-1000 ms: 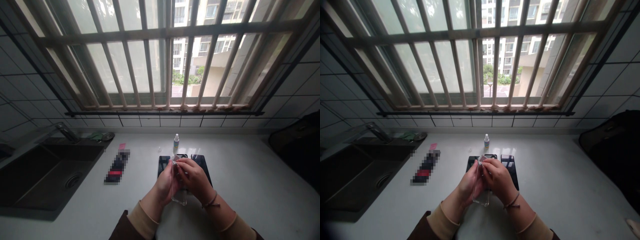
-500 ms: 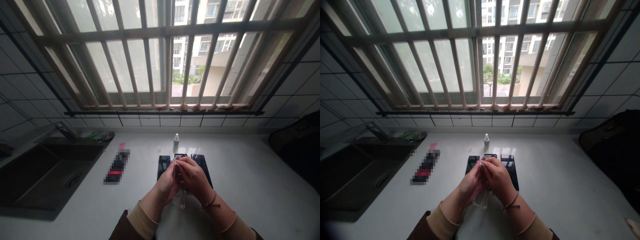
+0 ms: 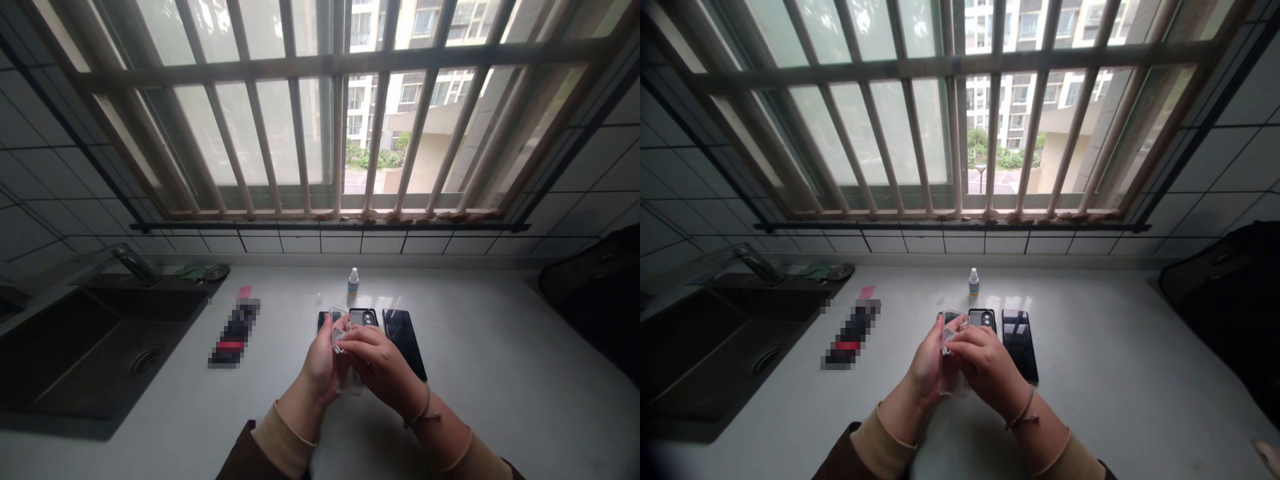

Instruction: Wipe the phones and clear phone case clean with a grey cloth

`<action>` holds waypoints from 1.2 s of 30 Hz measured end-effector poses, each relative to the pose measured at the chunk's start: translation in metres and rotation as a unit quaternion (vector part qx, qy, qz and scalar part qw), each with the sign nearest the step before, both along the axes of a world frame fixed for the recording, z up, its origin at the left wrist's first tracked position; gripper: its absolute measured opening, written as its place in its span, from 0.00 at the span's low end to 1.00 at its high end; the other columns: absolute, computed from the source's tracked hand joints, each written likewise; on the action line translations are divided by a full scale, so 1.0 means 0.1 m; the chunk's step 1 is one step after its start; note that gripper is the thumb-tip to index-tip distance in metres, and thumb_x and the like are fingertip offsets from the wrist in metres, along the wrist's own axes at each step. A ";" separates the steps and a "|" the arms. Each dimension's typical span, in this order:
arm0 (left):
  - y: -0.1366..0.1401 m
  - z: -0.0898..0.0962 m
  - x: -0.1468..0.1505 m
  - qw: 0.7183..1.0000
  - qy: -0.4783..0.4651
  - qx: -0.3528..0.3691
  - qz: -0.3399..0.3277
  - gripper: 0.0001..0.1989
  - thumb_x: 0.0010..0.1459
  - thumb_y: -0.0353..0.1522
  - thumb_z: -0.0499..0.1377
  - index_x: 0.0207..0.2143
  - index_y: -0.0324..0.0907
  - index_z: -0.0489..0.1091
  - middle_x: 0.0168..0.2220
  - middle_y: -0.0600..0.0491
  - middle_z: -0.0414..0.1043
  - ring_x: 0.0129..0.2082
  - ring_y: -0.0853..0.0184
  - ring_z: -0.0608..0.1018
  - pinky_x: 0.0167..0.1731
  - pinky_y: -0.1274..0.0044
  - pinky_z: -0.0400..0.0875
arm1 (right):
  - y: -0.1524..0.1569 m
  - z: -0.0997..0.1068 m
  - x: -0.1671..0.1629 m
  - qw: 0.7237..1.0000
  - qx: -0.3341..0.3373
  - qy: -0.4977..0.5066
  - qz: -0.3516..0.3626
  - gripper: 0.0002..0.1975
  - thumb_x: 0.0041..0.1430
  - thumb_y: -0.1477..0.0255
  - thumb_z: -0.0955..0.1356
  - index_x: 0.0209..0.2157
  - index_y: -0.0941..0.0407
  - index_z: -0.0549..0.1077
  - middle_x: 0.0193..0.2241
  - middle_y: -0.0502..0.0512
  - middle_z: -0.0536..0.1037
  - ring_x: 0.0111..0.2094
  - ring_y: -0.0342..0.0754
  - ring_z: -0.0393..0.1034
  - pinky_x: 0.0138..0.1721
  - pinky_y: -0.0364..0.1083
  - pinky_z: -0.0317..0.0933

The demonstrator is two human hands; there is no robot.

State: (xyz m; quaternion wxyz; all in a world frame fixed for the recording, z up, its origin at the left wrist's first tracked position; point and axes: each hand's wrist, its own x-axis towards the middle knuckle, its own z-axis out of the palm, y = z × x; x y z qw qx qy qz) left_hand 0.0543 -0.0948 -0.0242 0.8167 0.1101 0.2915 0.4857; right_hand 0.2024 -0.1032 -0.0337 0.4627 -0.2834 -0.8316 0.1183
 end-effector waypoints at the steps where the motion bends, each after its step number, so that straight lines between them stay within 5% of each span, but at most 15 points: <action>1: 0.01 0.01 -0.01 1.000 0.010 -0.001 0.011 0.31 0.74 0.50 0.50 0.65 0.34 0.66 0.49 0.39 0.78 0.46 0.57 0.83 0.52 0.68 0.77 | -0.01 0.01 -0.01 1.000 -0.001 0.001 0.009 0.12 0.73 0.77 0.67 0.52 0.51 0.79 0.44 0.56 0.84 0.46 0.52 0.78 0.51 0.54 0.69; 7: 0.11 0.04 -0.09 0.997 0.023 0.006 0.074 0.30 0.75 0.48 0.46 0.61 0.32 0.67 0.47 0.37 0.77 0.45 0.59 0.83 0.51 0.70 0.78 | -0.12 0.12 -0.09 0.998 -0.020 -0.009 0.051 0.10 0.72 0.76 0.69 0.49 0.51 0.79 0.41 0.54 0.84 0.43 0.52 0.75 0.48 0.53 0.69; 18: 0.20 0.03 -0.18 0.998 0.029 -0.002 0.064 0.28 0.74 0.47 0.50 0.61 0.33 0.65 0.46 0.37 0.77 0.43 0.58 0.83 0.49 0.67 0.79 | -0.19 0.14 -0.12 0.985 -0.138 0.023 0.105 0.09 0.74 0.72 0.67 0.45 0.52 0.81 0.41 0.55 0.83 0.44 0.50 0.76 0.51 0.51 0.68; 21: 0.18 0.07 -0.17 0.998 0.037 0.002 0.049 0.30 0.74 0.49 0.48 0.63 0.33 0.64 0.48 0.35 0.77 0.44 0.57 0.83 0.49 0.67 0.79 | -0.14 0.11 -0.05 0.962 -0.249 0.097 0.051 0.14 0.76 0.65 0.65 0.43 0.54 0.81 0.40 0.57 0.83 0.41 0.50 0.77 0.47 0.49 0.70; 25: 0.12 0.11 -0.15 0.999 0.028 0.016 -0.005 0.34 0.73 0.53 0.47 0.64 0.34 0.63 0.51 0.34 0.76 0.44 0.57 0.83 0.46 0.66 0.79 | 0.03 -0.05 0.12 0.893 -0.338 0.265 -0.134 0.23 0.72 0.52 0.66 0.43 0.57 0.81 0.37 0.59 0.85 0.38 0.53 0.79 0.40 0.48 0.73; 27: 0.08 0.11 -0.13 0.999 0.034 0.019 -0.038 0.35 0.72 0.53 0.48 0.64 0.34 0.63 0.53 0.33 0.76 0.46 0.55 0.83 0.48 0.64 0.78 | 0.11 -0.12 0.22 0.867 -0.328 0.308 -0.214 0.26 0.71 0.49 0.65 0.42 0.58 0.80 0.37 0.60 0.85 0.37 0.55 0.79 0.38 0.49 0.74; 30: 0.02 0.09 -0.10 0.995 0.048 0.033 -0.079 0.34 0.71 0.53 0.52 0.64 0.34 0.65 0.56 0.31 0.75 0.52 0.51 0.82 0.54 0.61 0.75 | 0.14 -0.11 0.29 0.890 -0.254 0.236 -0.296 0.24 0.73 0.52 0.64 0.42 0.57 0.81 0.36 0.59 0.85 0.37 0.55 0.80 0.39 0.50 0.74; 33: -0.01 0.07 -0.07 0.992 0.042 0.052 -0.108 0.30 0.72 0.50 0.53 0.62 0.35 0.69 0.56 0.33 0.75 0.53 0.53 0.81 0.55 0.63 0.74 | 0.08 -0.04 0.25 0.954 -0.131 0.109 -0.247 0.17 0.75 0.62 0.64 0.46 0.55 0.81 0.41 0.60 0.85 0.42 0.55 0.81 0.47 0.52 0.75; 36: -0.02 0.04 -0.05 0.993 0.031 0.062 -0.097 0.26 0.75 0.47 0.51 0.57 0.35 0.74 0.51 0.37 0.78 0.48 0.57 0.82 0.52 0.66 0.76 | 0.04 -0.03 0.15 0.986 -0.036 0.010 -0.163 0.13 0.75 0.70 0.64 0.50 0.54 0.81 0.48 0.60 0.85 0.51 0.55 0.81 0.55 0.54 0.74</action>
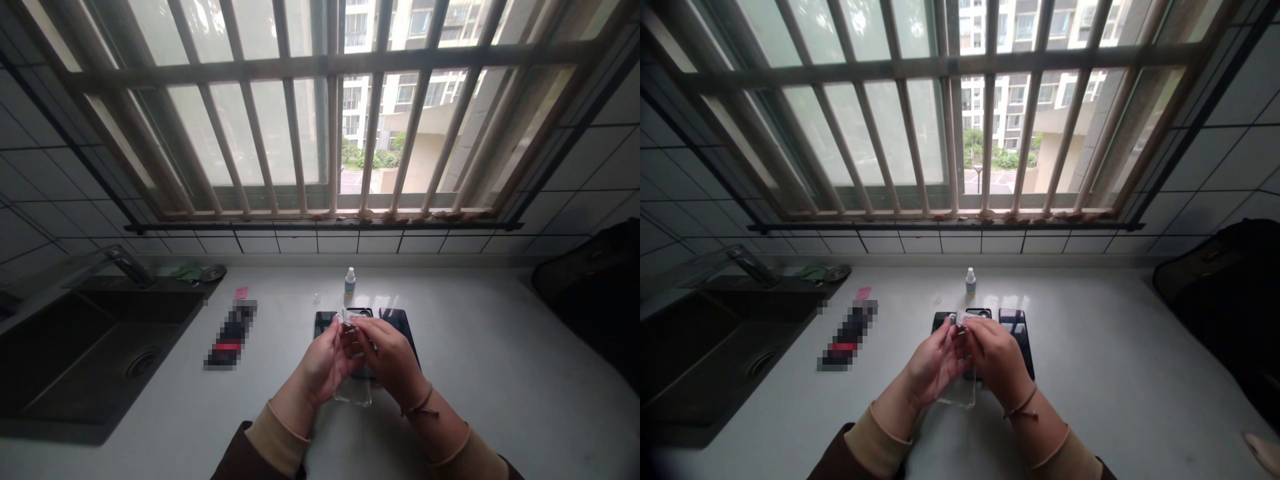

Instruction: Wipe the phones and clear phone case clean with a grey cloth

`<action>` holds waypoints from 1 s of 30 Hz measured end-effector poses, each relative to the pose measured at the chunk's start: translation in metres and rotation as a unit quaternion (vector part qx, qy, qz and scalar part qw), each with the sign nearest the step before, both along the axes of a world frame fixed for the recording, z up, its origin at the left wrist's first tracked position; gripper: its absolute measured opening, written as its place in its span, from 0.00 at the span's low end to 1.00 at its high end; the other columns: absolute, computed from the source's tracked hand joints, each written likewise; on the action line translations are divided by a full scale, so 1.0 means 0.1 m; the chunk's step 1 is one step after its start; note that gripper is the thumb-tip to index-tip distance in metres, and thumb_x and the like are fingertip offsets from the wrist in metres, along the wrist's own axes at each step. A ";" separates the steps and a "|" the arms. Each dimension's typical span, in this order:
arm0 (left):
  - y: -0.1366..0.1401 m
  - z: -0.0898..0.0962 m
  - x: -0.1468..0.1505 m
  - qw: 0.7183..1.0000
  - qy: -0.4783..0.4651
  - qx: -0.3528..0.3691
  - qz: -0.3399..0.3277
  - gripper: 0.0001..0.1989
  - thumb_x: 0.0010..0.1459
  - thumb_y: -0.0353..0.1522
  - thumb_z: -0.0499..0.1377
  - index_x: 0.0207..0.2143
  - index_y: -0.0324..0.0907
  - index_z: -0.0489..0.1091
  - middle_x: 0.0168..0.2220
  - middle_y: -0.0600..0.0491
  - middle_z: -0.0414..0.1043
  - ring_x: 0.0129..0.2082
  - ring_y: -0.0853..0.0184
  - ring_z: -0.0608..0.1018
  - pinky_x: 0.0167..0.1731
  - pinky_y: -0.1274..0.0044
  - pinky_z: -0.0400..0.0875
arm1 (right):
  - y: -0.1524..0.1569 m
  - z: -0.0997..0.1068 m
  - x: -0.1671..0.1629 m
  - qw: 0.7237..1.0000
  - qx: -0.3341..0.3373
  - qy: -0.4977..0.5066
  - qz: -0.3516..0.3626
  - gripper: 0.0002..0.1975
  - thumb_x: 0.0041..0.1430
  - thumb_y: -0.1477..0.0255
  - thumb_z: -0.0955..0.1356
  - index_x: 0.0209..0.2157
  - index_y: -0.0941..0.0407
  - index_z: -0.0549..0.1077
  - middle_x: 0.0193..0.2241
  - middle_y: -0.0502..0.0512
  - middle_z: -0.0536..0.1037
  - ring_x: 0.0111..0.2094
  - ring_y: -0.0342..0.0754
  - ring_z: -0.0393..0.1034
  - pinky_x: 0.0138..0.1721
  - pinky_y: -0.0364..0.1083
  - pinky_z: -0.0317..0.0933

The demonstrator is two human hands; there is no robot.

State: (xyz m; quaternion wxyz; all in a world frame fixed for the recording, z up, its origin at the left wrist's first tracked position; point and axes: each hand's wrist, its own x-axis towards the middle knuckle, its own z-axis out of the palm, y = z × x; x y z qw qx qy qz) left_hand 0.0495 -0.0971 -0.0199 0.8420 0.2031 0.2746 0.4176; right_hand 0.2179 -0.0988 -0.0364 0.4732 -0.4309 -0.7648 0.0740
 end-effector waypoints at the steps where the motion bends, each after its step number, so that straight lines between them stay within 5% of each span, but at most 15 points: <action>1: 0.01 -0.01 0.01 1.000 -0.001 0.001 0.011 0.25 0.75 0.46 0.51 0.56 0.35 0.75 0.50 0.38 0.79 0.46 0.58 0.82 0.51 0.66 0.76 | 0.00 -0.01 -0.03 0.999 0.015 -0.026 0.016 0.13 0.75 0.72 0.64 0.51 0.54 0.81 0.50 0.59 0.85 0.52 0.54 0.80 0.57 0.55 0.74; 7: 0.06 -0.05 0.03 0.997 -0.004 -0.027 0.078 0.24 0.76 0.43 0.50 0.54 0.32 0.74 0.49 0.36 0.80 0.45 0.59 0.82 0.51 0.68 0.77 | 0.01 -0.08 -0.10 0.993 0.035 -0.085 0.069 0.14 0.74 0.77 0.64 0.54 0.53 0.79 0.52 0.58 0.85 0.53 0.53 0.82 0.63 0.58 0.71; 12: 0.12 0.02 -0.03 0.989 0.023 -0.051 0.134 0.26 0.75 0.46 0.50 0.61 0.34 0.68 0.52 0.34 0.78 0.46 0.57 0.84 0.51 0.67 0.78 | -0.07 0.00 -0.15 0.988 0.028 -0.075 0.133 0.12 0.74 0.77 0.65 0.51 0.51 0.78 0.48 0.56 0.86 0.49 0.51 0.84 0.67 0.60 0.67; 23: 0.24 0.09 -0.21 0.977 0.019 -0.040 0.208 0.25 0.75 0.46 0.48 0.62 0.37 0.67 0.57 0.32 0.75 0.54 0.54 0.82 0.54 0.63 0.78 | -0.22 0.13 -0.21 0.976 -0.037 -0.039 0.212 0.11 0.75 0.74 0.65 0.51 0.50 0.78 0.40 0.52 0.87 0.40 0.48 0.84 0.60 0.53 0.72; 30: 0.23 0.12 -0.22 0.981 0.022 -0.029 0.193 0.26 0.75 0.46 0.48 0.61 0.35 0.67 0.59 0.32 0.74 0.58 0.54 0.80 0.58 0.62 0.75 | -0.23 0.24 -0.14 0.961 -0.170 -0.005 0.219 0.13 0.76 0.67 0.64 0.41 0.54 0.80 0.32 0.52 0.83 0.32 0.46 0.76 0.37 0.44 0.70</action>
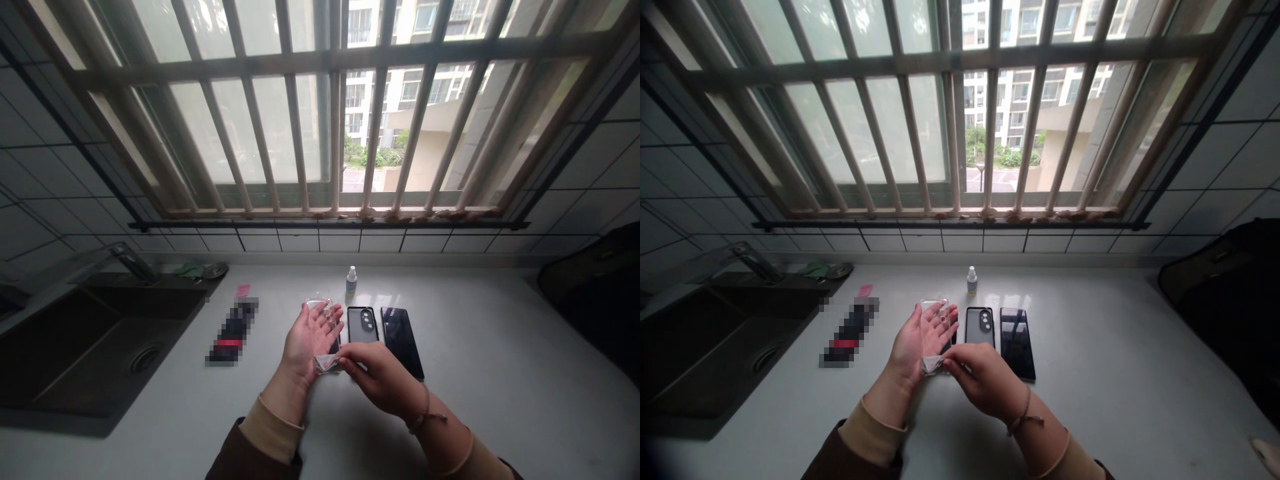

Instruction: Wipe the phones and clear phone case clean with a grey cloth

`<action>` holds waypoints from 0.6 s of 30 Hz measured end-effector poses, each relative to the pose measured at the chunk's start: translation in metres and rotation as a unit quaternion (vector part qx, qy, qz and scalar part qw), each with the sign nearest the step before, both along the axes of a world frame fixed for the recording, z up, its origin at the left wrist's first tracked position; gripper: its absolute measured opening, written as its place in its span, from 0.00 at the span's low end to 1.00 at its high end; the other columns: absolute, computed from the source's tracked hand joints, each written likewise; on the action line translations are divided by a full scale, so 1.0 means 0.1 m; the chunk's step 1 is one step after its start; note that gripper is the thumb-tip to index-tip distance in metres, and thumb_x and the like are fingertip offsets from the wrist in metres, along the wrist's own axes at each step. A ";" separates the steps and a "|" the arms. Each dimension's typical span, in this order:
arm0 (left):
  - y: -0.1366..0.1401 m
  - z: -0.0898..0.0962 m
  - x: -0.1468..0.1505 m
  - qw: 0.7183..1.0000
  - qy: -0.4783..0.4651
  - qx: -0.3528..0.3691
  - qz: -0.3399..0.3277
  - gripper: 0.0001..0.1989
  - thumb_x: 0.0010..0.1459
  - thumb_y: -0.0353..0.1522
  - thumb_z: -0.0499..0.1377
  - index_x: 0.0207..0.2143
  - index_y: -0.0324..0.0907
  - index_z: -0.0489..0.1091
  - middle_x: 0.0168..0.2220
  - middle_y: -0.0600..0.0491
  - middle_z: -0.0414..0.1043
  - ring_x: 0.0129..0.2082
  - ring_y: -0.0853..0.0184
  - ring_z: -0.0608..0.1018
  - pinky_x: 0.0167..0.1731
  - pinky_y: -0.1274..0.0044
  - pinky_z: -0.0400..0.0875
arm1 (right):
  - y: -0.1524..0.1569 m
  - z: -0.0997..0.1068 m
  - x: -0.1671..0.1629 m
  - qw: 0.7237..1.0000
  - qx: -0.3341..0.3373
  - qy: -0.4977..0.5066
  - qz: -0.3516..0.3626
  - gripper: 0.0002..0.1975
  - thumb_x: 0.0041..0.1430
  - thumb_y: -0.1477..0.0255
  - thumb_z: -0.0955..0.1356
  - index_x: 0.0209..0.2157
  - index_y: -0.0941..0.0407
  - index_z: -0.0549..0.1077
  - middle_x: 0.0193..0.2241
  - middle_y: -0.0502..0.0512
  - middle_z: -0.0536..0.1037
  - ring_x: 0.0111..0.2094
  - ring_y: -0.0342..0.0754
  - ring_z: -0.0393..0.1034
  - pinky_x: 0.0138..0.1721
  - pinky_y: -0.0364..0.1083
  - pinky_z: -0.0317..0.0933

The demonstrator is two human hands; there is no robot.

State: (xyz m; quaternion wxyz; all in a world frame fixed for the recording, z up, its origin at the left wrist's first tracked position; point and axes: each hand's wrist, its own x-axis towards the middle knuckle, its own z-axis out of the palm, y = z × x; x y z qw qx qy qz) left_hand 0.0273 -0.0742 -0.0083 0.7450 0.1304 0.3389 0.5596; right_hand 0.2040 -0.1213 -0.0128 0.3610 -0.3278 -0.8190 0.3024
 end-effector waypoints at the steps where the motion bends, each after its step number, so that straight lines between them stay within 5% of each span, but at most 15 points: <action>1: 0.00 0.00 0.01 1.000 0.006 0.001 -0.006 0.27 0.75 0.46 0.48 0.62 0.35 0.67 0.60 0.32 0.74 0.58 0.54 0.79 0.59 0.62 0.75 | 0.01 0.00 0.01 1.000 -0.021 0.004 -0.003 0.14 0.76 0.65 0.64 0.40 0.55 0.80 0.30 0.51 0.82 0.29 0.45 0.75 0.34 0.43 0.69; 5: -0.03 0.02 0.04 1.000 0.021 0.012 -0.019 0.27 0.75 0.46 0.48 0.62 0.35 0.68 0.60 0.33 0.73 0.60 0.55 0.78 0.61 0.63 0.73 | 0.07 -0.09 0.02 0.989 -0.107 0.079 -0.069 0.19 0.76 0.59 0.64 0.40 0.55 0.81 0.30 0.53 0.83 0.30 0.47 0.76 0.33 0.44 0.69; 9: -0.08 0.00 0.09 0.998 0.004 0.035 -0.049 0.24 0.75 0.45 0.52 0.59 0.36 0.71 0.60 0.35 0.74 0.62 0.54 0.76 0.61 0.63 0.73 | 0.20 -0.20 0.10 0.941 -0.131 0.202 -0.239 0.24 0.74 0.52 0.64 0.44 0.57 0.81 0.37 0.58 0.85 0.37 0.53 0.79 0.39 0.47 0.73; 14: -0.19 -0.04 0.14 0.991 0.027 0.086 -0.101 0.16 0.70 0.38 0.63 0.55 0.39 0.76 0.63 0.37 0.71 0.68 0.51 0.70 0.63 0.62 0.70 | 0.24 -0.22 0.23 0.895 -0.048 0.174 -0.408 0.23 0.74 0.53 0.63 0.44 0.56 0.80 0.37 0.58 0.85 0.37 0.54 0.80 0.39 0.48 0.72; 18: -0.26 -0.02 0.19 0.981 0.020 0.122 -0.152 0.19 0.67 0.36 0.66 0.58 0.41 0.75 0.66 0.37 0.69 0.70 0.50 0.67 0.64 0.62 0.67 | 0.18 -0.21 0.17 0.924 0.076 0.091 -0.365 0.16 0.76 0.62 0.63 0.49 0.54 0.80 0.40 0.58 0.86 0.38 0.53 0.83 0.42 0.49 0.75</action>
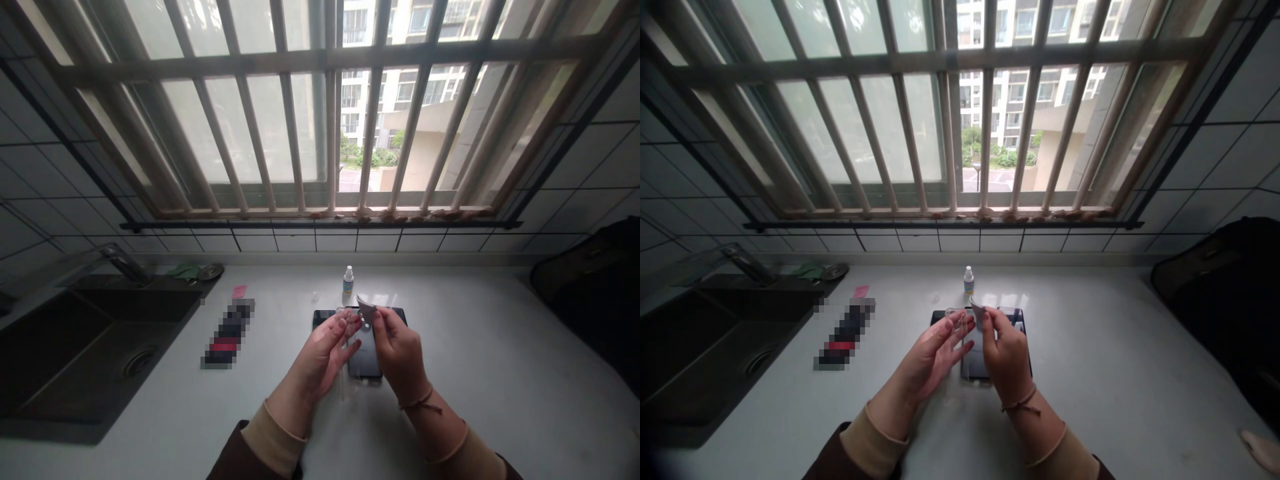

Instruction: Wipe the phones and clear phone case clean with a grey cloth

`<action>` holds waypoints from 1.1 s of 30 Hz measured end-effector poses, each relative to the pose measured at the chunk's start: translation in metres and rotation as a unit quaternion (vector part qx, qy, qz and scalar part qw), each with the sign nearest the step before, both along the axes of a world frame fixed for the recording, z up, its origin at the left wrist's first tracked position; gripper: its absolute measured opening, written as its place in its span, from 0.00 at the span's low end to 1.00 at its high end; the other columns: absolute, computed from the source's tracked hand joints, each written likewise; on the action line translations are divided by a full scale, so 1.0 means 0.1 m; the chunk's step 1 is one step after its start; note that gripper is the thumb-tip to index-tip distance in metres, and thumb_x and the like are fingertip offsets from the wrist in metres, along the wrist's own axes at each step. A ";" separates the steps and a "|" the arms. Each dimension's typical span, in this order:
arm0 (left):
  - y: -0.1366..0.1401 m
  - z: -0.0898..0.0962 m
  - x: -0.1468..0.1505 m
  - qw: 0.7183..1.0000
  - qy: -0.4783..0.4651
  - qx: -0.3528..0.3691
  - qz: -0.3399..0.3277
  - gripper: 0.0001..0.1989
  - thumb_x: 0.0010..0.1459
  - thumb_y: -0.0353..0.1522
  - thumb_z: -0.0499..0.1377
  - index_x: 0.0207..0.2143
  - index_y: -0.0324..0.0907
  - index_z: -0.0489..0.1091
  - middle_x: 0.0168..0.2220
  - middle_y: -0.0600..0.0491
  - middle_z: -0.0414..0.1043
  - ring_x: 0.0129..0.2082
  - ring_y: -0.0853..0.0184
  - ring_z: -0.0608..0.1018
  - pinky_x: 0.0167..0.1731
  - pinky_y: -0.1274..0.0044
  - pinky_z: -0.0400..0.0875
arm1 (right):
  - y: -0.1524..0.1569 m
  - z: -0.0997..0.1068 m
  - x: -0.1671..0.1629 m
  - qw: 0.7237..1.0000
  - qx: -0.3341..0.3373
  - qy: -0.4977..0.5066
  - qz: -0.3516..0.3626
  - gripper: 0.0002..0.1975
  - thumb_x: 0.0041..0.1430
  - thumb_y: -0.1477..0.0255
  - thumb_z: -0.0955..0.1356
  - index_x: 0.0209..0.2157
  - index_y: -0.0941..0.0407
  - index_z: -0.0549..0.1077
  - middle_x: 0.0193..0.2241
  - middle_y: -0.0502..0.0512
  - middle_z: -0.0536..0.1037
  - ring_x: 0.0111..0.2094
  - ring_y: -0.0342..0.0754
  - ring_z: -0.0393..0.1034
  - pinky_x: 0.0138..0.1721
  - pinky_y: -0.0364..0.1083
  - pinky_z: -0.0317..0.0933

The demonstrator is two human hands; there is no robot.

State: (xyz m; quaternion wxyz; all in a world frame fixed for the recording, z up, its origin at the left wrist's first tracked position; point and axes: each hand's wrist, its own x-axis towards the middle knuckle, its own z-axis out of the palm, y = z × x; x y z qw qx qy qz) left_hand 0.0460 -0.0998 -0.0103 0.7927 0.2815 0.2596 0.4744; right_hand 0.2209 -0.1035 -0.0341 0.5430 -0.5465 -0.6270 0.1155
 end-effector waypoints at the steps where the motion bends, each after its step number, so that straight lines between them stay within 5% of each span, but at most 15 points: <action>1: -0.01 0.01 0.01 1.000 -0.006 0.009 -0.005 0.19 0.67 0.36 0.66 0.58 0.41 0.75 0.67 0.38 0.68 0.70 0.50 0.67 0.65 0.63 0.67 | -0.01 0.00 -0.03 0.999 0.023 -0.031 0.029 0.15 0.76 0.65 0.63 0.51 0.54 0.79 0.43 0.58 0.86 0.41 0.54 0.84 0.44 0.50 0.76; 5: 0.00 0.02 0.04 0.999 -0.018 0.035 0.014 0.20 0.67 0.36 0.67 0.58 0.39 0.76 0.64 0.38 0.71 0.66 0.52 0.72 0.65 0.64 0.65 | 0.00 0.00 -0.14 0.983 0.092 -0.114 0.106 0.16 0.76 0.74 0.63 0.59 0.53 0.75 0.56 0.60 0.83 0.56 0.55 0.80 0.60 0.53 0.73; 11: 0.02 -0.07 0.08 0.997 -0.021 0.048 0.051 0.20 0.64 0.38 0.69 0.55 0.39 0.77 0.62 0.37 0.72 0.64 0.50 0.73 0.63 0.62 0.67 | 0.06 -0.09 -0.17 0.972 0.109 -0.174 0.116 0.17 0.76 0.76 0.62 0.59 0.55 0.75 0.56 0.63 0.82 0.60 0.55 0.77 0.63 0.56 0.72; 22: 0.12 -0.08 0.02 0.977 -0.069 -0.013 0.199 0.19 0.65 0.38 0.69 0.54 0.38 0.75 0.52 0.43 0.76 0.52 0.60 0.80 0.60 0.68 0.73 | 0.02 -0.05 -0.19 0.966 0.103 -0.172 0.162 0.12 0.74 0.79 0.62 0.50 0.54 0.75 0.47 0.60 0.85 0.57 0.57 0.79 0.64 0.62 0.70; 28: 0.25 -0.06 -0.04 0.936 -0.042 -0.064 0.343 0.20 0.74 0.46 0.54 0.50 0.39 0.76 0.54 0.41 0.75 0.55 0.60 0.79 0.57 0.67 0.76 | -0.04 -0.05 -0.26 0.954 0.061 -0.177 0.233 0.10 0.74 0.77 0.62 0.43 0.54 0.75 0.40 0.58 0.85 0.52 0.56 0.81 0.63 0.63 0.69; 33: 0.26 -0.04 -0.05 0.917 -0.014 -0.074 0.392 0.25 0.75 0.49 0.50 0.51 0.40 0.76 0.51 0.42 0.76 0.51 0.62 0.80 0.51 0.72 0.78 | -0.09 0.00 -0.31 0.954 -0.005 -0.148 0.261 0.11 0.75 0.75 0.62 0.41 0.54 0.75 0.39 0.59 0.82 0.43 0.54 0.78 0.48 0.55 0.75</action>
